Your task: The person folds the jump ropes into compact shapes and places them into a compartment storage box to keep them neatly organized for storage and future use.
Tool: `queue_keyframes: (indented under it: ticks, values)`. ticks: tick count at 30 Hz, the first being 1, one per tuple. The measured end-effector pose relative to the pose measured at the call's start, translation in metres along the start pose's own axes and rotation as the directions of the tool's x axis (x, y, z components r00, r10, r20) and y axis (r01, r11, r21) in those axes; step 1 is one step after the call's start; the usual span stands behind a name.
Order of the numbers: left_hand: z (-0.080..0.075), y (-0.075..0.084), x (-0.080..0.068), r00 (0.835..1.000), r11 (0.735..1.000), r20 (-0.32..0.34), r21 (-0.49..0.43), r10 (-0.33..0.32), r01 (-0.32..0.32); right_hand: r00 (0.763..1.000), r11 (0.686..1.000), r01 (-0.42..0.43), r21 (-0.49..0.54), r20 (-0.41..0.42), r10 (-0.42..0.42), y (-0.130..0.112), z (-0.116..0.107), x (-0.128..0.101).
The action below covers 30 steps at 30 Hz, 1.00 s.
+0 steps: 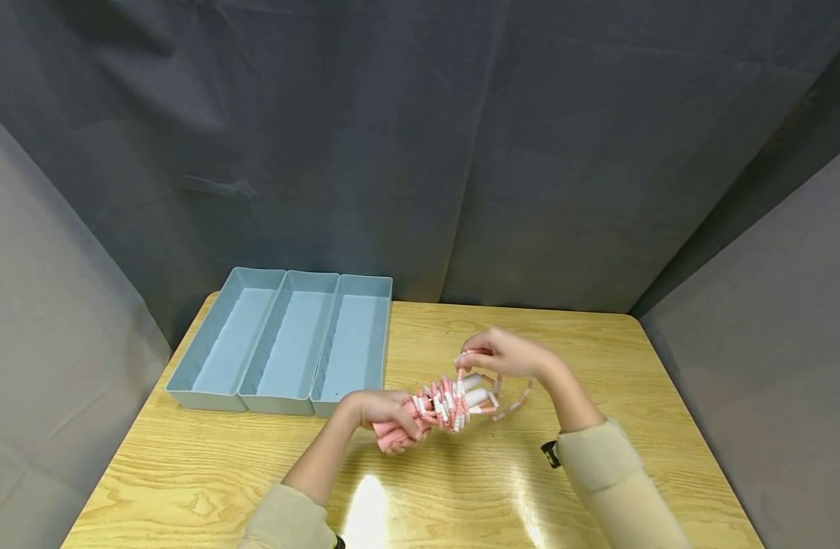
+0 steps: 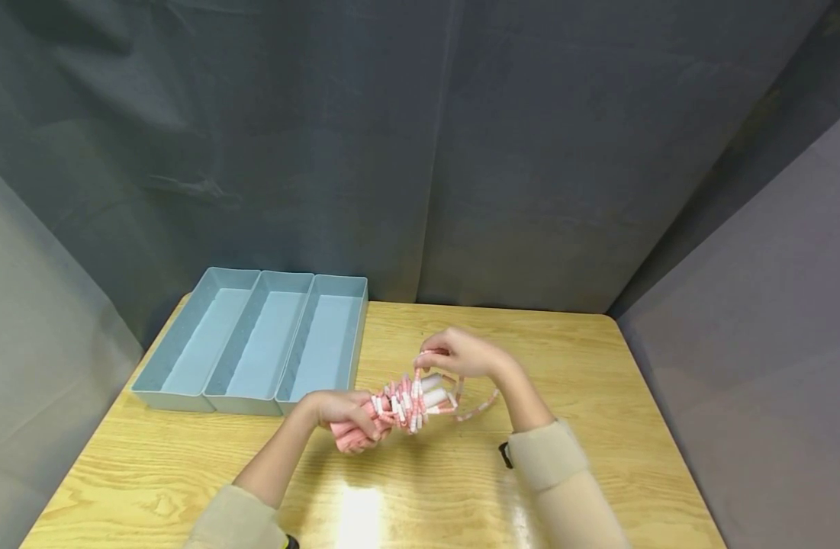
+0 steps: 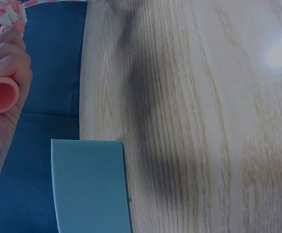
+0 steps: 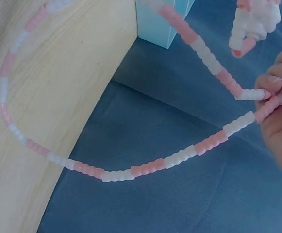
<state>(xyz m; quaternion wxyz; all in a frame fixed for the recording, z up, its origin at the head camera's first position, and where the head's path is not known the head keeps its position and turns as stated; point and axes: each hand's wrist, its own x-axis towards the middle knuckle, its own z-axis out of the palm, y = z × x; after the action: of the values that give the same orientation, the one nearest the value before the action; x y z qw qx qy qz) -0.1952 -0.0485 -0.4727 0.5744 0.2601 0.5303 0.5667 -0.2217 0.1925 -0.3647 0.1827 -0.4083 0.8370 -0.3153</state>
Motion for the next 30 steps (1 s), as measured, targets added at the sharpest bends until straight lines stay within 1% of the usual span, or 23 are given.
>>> queue_keyframes:
  ticks: [5,11,19,30]
  values:
    - [0.002,0.000,0.001,1.000,1.000,0.017,0.023,0.000,0.000,1.000,1.000,0.008,0.019,0.012,-0.008,0.012,0.003,0.002]
    - [0.003,0.001,0.000,1.000,1.000,0.024,0.020,0.000,0.000,1.000,0.999,0.004,0.051,0.021,-0.006,0.020,0.007,0.005]
    - [0.004,0.003,-0.002,0.998,1.000,0.061,0.003,0.008,-0.008,0.999,0.995,0.043,0.095,0.029,-0.046,0.029,0.011,0.010]
    - [0.001,-0.001,-0.001,0.994,0.999,0.104,-0.016,0.039,-0.037,0.998,0.987,-0.001,0.160,0.058,-0.008,0.038,0.014,0.012]
